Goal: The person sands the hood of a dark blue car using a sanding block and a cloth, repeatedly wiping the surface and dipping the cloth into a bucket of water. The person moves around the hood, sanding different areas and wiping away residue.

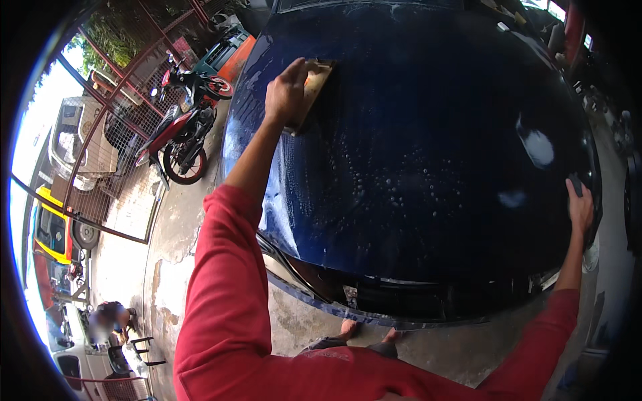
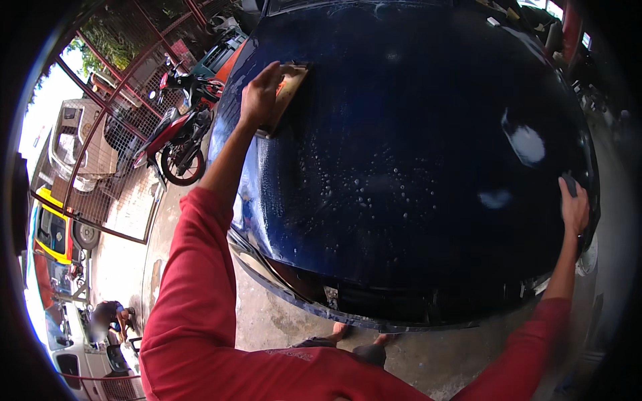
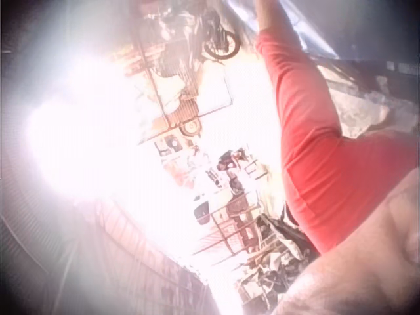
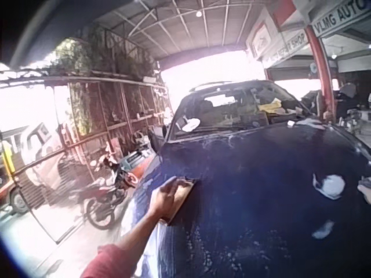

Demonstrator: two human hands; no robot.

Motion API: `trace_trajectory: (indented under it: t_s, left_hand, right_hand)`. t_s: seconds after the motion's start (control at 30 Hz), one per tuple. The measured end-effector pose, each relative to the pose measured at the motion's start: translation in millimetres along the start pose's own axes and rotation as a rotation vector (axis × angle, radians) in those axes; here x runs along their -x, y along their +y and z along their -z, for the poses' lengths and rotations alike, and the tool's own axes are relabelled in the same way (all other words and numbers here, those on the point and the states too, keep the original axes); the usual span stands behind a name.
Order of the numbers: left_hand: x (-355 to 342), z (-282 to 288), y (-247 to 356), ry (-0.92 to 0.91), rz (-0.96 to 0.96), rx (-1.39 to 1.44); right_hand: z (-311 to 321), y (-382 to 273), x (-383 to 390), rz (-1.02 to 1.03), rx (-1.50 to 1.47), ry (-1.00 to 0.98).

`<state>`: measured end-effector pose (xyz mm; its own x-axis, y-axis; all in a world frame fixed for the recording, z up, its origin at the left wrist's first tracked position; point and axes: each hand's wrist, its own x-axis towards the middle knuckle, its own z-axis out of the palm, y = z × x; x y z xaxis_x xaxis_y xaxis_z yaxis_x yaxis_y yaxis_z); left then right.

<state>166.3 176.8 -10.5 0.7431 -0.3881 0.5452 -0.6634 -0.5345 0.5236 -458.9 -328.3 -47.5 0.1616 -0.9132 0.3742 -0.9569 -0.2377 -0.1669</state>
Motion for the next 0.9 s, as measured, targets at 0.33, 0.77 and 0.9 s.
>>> trace_trajectory:
  t_s: [0.33,0.77,0.9]
  left_hand:
    - [211,78,79,-0.143,0.008,0.136]
    - [-44,-26,30,-0.06,-0.116,-0.082]
    - [118,42,47,-0.078,-0.369,0.03]
  right_hand:
    - [30,-421,156,0.843,-0.571,-0.051]
    - [-28,-12,9,0.374,-0.064,0.299]
    - [-35,32,-5,0.459,-0.152,0.271]
